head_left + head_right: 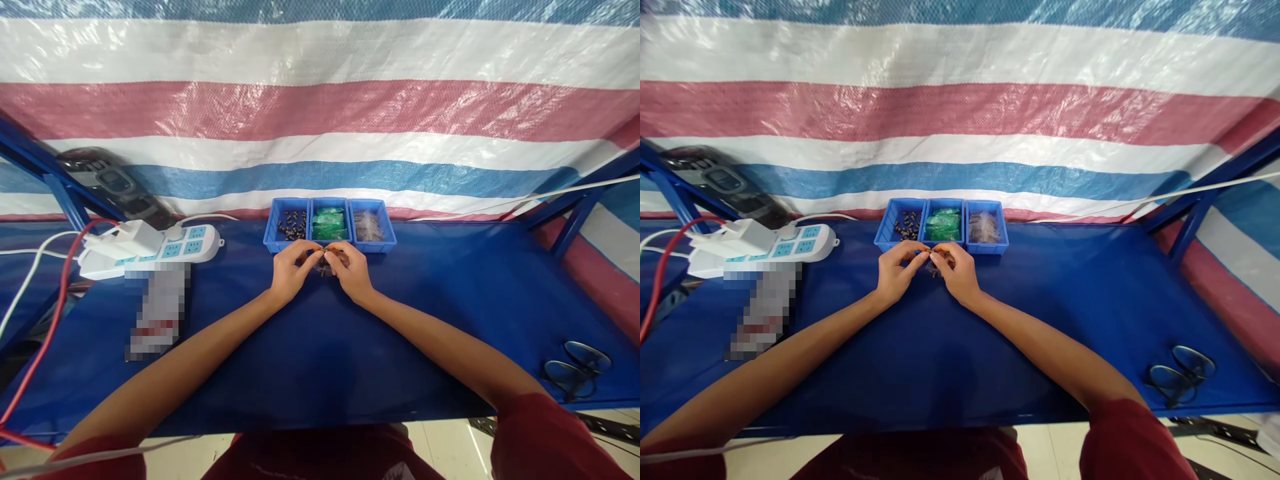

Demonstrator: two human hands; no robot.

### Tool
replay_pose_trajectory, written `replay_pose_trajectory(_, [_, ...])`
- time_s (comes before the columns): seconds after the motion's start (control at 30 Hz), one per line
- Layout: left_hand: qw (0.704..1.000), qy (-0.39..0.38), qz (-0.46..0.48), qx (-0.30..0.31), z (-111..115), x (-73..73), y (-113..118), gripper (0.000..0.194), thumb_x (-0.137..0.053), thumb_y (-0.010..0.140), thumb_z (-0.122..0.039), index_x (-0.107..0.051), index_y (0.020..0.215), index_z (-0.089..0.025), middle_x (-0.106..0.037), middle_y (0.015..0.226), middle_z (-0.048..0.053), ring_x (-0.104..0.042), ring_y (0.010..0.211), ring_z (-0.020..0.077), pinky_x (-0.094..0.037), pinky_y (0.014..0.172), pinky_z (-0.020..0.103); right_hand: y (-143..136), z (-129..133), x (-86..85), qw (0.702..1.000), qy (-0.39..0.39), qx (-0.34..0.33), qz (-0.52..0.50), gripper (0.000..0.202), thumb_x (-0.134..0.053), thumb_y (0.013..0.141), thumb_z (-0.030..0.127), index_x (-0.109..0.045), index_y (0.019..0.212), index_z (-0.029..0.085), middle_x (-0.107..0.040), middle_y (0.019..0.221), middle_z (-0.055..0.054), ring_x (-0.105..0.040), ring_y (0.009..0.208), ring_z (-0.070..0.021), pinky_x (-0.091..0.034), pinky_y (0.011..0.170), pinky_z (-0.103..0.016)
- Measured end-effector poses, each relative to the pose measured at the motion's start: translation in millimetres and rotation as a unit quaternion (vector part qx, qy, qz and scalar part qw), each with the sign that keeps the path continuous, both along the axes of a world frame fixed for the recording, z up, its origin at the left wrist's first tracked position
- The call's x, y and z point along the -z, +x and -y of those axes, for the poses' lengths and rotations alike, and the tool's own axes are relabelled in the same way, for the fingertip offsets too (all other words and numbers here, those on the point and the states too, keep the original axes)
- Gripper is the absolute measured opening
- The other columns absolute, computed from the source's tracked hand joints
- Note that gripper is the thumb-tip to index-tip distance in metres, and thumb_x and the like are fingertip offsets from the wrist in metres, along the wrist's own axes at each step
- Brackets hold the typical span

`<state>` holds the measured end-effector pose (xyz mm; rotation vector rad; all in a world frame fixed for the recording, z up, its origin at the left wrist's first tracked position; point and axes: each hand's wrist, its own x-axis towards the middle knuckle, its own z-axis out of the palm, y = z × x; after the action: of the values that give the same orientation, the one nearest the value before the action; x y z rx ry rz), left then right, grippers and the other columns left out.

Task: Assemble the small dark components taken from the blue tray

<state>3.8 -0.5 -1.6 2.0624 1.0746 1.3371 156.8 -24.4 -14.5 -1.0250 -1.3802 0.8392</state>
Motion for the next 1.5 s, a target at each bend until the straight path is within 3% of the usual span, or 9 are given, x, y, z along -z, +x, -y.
replay_pose_trajectory(0.23, [1.000, 0.026, -0.010, 0.010, 1.2, -0.9, -2.3, 0.015, -0.060, 0.086, -0.031, -0.067, 0.089, -0.018, -0.066, 0.090, 0.004, -0.052, 0.058, 0.0084, -0.046, 0.058, 0.023, -1.7, 0.5, -2.5, 1.000, -0.015, -0.002, 0.009, 0.027, -0.052, 0.091, 0.041, -0.062, 0.084, 0.017, -0.052, 0.063, 0.002, -0.047, 0.050, -0.0102, -0.039, 0.050, -0.023])
replay_pose_trajectory(0.4, [0.999, -0.024, 0.033, -0.005, 3.8, 0.0, -3.4, 0.017, -0.055, 0.089, -0.030, -0.062, 0.101, -0.019, -0.066, 0.103, 0.005, -0.050, 0.052, 0.0052, -0.046, 0.054, 0.021, -2.5, 1.5, -5.2, 1.000, -0.024, -0.003, -0.007, 0.032, -0.045, 0.094, 0.040, -0.062, 0.080, 0.017, -0.046, 0.054, 0.004, -0.044, 0.047, -0.0101, -0.036, 0.048, -0.023])
replay_pose_trajectory(0.5, [0.999, -0.042, 0.029, -0.010, 4.6, -1.3, -3.6, 0.019, -0.052, 0.091, -0.030, -0.061, 0.104, -0.020, -0.068, 0.099, 0.004, -0.055, 0.054, 0.0067, -0.048, 0.056, 0.021, -2.7, 1.5, -4.7, 1.000, -0.026, -0.005, -0.010, 0.029, -0.046, 0.094, 0.040, -0.062, 0.084, 0.017, -0.047, 0.056, 0.003, -0.045, 0.047, -0.0104, -0.037, 0.048, -0.023])
replay_pose_trajectory(0.63, [1.000, 0.005, -0.006, -0.013, 3.5, -3.3, -4.3, 0.023, -0.047, 0.093, -0.030, -0.065, 0.101, -0.019, -0.066, 0.094, 0.006, -0.060, 0.069, 0.0120, -0.049, 0.064, 0.024, -2.6, 2.0, -3.5, 1.000, -0.004, 0.020, 0.011, 0.024, -0.049, 0.092, 0.037, -0.063, 0.090, 0.018, -0.054, 0.066, 0.001, -0.048, 0.053, -0.0114, -0.040, 0.052, -0.024])
replay_pose_trajectory(0.77, [1.000, -0.017, -0.018, 0.005, 1.9, 1.8, -5.4, 0.024, -0.042, 0.096, -0.030, -0.060, 0.107, -0.020, -0.063, 0.080, 0.002, -0.056, 0.060, 0.0098, -0.046, 0.058, 0.022, -2.9, 3.2, -4.0, 0.999, 0.021, 0.026, 0.022, 0.018, -0.054, 0.089, 0.033, -0.064, 0.094, 0.019, -0.057, 0.079, -0.002, -0.051, 0.059, -0.0126, -0.042, 0.055, -0.025])
replay_pose_trajectory(0.9, [0.999, -0.047, -0.006, 0.021, 2.3, 7.2, -4.9, 0.020, -0.043, 0.095, -0.033, -0.052, 0.107, -0.020, -0.061, 0.076, -0.001, -0.054, 0.055, 0.0082, -0.044, 0.054, 0.020, -3.0, 3.4, -5.5, 0.998, 0.043, 0.022, 0.040, 0.017, -0.057, 0.087, 0.031, -0.066, 0.095, 0.020, -0.055, 0.076, -0.001, -0.052, 0.062, -0.0135, -0.043, 0.056, -0.025])
replay_pose_trajectory(1.13, [0.998, -0.054, -0.014, 0.018, 5.2, 3.7, -2.8, 0.014, -0.047, 0.093, -0.032, -0.047, 0.101, -0.020, -0.061, 0.074, -0.002, -0.060, 0.061, 0.0102, -0.046, 0.056, 0.020, -2.3, 3.8, -6.2, 0.996, 0.050, 0.004, 0.068, 0.015, -0.059, 0.086, 0.034, -0.067, 0.088, 0.021, -0.055, 0.073, -0.001, -0.051, 0.060, -0.0132, -0.042, 0.055, -0.026])
replay_pose_trajectory(1.37, [0.999, -0.036, -0.015, 0.028, 1.9, 0.0, -2.3, 0.022, -0.048, 0.093, -0.032, -0.055, 0.111, -0.021, -0.065, 0.091, 0.003, -0.063, 0.071, 0.0116, -0.050, 0.064, 0.022, -2.5, 0.6, -1.3, 0.999, 0.007, 0.040, 0.023, 0.021, -0.051, 0.091, 0.035, -0.063, 0.086, 0.019, -0.059, 0.076, -0.002, -0.054, 0.063, -0.0143, -0.044, 0.057, -0.025])
replay_pose_trajectory(1.5, [0.999, 0.022, -0.036, 0.022, 0.1, -1.5, -2.5, 0.019, -0.057, 0.089, -0.031, -0.065, 0.101, -0.020, -0.067, 0.098, 0.005, -0.062, 0.071, 0.0125, -0.051, 0.065, 0.024, -2.1, -1.4, -0.1, 0.999, -0.013, 0.050, 0.016, 0.025, -0.051, 0.091, 0.037, -0.063, 0.081, 0.018, -0.057, 0.070, -0.001, -0.052, 0.060, -0.0137, -0.041, 0.053, -0.024])
